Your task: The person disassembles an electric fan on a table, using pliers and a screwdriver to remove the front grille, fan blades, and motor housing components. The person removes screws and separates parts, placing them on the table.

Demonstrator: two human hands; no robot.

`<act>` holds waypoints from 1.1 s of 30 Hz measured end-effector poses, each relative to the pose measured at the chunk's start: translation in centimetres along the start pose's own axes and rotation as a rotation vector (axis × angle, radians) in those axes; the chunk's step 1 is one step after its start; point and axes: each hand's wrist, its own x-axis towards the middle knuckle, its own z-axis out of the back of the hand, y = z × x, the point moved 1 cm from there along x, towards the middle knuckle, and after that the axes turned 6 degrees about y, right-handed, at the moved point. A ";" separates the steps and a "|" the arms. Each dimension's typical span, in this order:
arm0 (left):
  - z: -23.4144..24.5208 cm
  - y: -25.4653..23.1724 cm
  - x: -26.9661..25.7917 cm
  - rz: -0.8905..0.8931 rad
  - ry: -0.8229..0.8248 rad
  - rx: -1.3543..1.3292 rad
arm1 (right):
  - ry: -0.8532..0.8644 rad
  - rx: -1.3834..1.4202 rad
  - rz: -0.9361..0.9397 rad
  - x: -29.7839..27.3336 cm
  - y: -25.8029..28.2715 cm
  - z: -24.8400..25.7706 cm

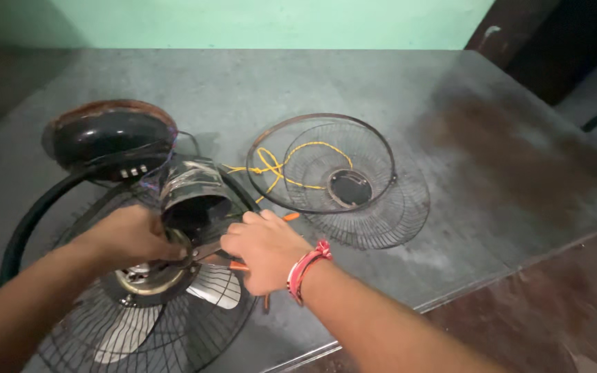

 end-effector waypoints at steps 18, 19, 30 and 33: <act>-2.4 -1.1 -2.6 0.198 -0.200 -0.039 | -0.010 -0.003 0.076 -0.6 -1.3 0.5; -2.7 -0.8 -2.3 0.183 -0.178 -0.017 | -0.025 -0.020 0.105 -0.7 -1.8 0.6; -2.4 1.8 -0.1 0.177 -0.115 -0.172 | 0.037 -0.140 0.319 3.5 -5.7 -0.8; -2.4 0.9 -0.6 0.168 -0.158 -0.047 | -0.134 -0.182 0.437 4.7 -6.9 -3.3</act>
